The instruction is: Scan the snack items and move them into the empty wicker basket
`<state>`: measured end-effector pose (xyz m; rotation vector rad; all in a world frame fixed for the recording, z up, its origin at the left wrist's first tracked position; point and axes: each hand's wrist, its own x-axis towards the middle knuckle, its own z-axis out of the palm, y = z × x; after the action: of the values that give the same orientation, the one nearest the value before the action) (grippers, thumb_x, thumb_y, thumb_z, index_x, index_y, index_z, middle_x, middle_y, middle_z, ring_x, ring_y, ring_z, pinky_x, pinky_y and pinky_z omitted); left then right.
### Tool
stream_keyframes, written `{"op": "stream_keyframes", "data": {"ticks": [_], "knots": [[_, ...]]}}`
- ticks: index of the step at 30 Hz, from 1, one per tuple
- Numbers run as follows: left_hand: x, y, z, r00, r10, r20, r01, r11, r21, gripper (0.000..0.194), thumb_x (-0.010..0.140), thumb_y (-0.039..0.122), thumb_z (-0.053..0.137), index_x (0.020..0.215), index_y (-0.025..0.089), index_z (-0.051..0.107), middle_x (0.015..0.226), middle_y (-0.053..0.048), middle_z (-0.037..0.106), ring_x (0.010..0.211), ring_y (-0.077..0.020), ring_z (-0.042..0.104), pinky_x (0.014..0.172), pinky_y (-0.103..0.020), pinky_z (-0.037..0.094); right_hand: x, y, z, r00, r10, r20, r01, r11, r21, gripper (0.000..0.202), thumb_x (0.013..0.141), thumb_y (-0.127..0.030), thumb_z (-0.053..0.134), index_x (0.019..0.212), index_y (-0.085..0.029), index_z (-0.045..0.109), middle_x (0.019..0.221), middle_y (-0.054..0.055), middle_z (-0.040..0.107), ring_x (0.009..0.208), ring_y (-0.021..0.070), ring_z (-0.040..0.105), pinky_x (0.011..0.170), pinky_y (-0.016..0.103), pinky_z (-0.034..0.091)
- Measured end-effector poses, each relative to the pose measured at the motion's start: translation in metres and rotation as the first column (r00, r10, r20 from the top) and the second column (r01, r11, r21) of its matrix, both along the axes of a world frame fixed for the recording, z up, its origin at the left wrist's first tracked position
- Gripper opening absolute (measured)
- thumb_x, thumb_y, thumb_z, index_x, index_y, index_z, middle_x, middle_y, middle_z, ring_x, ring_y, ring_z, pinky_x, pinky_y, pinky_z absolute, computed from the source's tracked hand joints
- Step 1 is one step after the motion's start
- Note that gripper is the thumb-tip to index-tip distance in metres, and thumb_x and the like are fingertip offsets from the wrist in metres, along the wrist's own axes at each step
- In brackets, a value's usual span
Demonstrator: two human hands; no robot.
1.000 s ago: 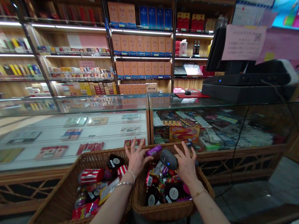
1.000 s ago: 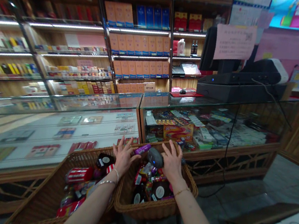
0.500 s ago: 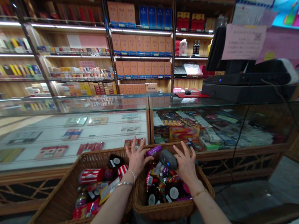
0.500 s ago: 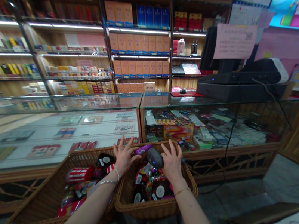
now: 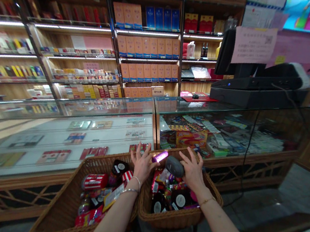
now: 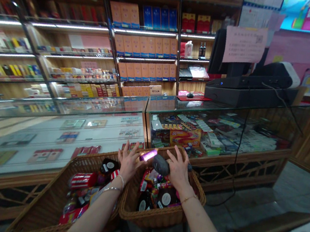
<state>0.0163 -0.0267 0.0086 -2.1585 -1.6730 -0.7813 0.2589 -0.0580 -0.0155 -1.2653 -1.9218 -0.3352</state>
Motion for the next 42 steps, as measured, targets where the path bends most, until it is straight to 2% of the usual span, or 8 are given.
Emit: {"op": "stream_keyframes", "data": {"ticks": [7,13,26,33,42], "knots": [[0.0006,-0.0014,0.0011,1.000,-0.003,0.017,0.003,1.000,0.006,0.026,0.081,0.043,0.071,0.104,0.032,0.074,0.153,-0.002,0.048,0.152,-0.0404,0.015,0.117,-0.072,0.010,0.0002,-0.0008,0.0017,1.000,0.005,-0.003,-0.005,1.000,-0.008,0.024,0.072,-0.011,0.058,0.090,-0.024,0.070,0.139,0.004,0.062,0.148,0.0307,0.030,0.119,0.063,0.013],[0.0001,-0.0013,0.0010,1.000,-0.006,-0.001,0.006,1.000,-0.005,0.024,0.080,0.048,0.070,0.093,0.028,0.075,0.154,-0.002,0.047,0.151,-0.0430,0.017,0.116,-0.074,0.012,0.0003,0.0009,-0.0011,0.998,0.056,0.006,-0.056,0.998,0.011,0.023,0.073,-0.014,0.061,0.092,-0.024,0.070,0.139,0.003,0.062,0.148,0.0309,0.029,0.118,0.064,0.012],[-0.0006,-0.0009,-0.0006,1.000,-0.005,0.009,0.005,1.000,0.000,0.022,0.083,0.043,0.067,0.100,0.030,0.075,0.154,-0.002,0.048,0.152,-0.0402,0.016,0.117,-0.072,0.012,0.0009,-0.0001,0.0004,0.998,0.064,0.004,-0.064,0.998,0.022,0.023,0.073,-0.014,0.061,0.091,-0.024,0.071,0.137,0.006,0.064,0.147,0.0318,0.031,0.118,0.065,0.013],[-0.0011,-0.0005,-0.0019,1.000,-0.001,-0.004,0.001,1.000,0.005,0.023,0.083,0.046,0.067,0.096,0.028,0.075,0.154,-0.002,0.047,0.151,-0.0421,0.017,0.117,-0.071,0.012,0.0010,0.0006,-0.0007,0.997,0.080,-0.010,-0.079,0.997,0.016,0.025,0.071,-0.013,0.062,0.092,-0.024,0.070,0.136,0.003,0.064,0.147,0.0311,0.031,0.119,0.063,0.011],[-0.0014,-0.0010,-0.0021,1.000,0.004,0.010,-0.004,1.000,-0.001,0.030,0.082,0.050,0.069,0.106,0.033,0.074,0.154,-0.001,0.047,0.152,-0.0398,0.017,0.118,-0.070,0.013,0.0005,0.0004,-0.0010,0.995,0.099,-0.023,-0.098,0.994,0.038,0.022,0.074,-0.013,0.060,0.091,-0.023,0.070,0.135,0.005,0.065,0.147,0.0325,0.031,0.118,0.063,0.012]]}}
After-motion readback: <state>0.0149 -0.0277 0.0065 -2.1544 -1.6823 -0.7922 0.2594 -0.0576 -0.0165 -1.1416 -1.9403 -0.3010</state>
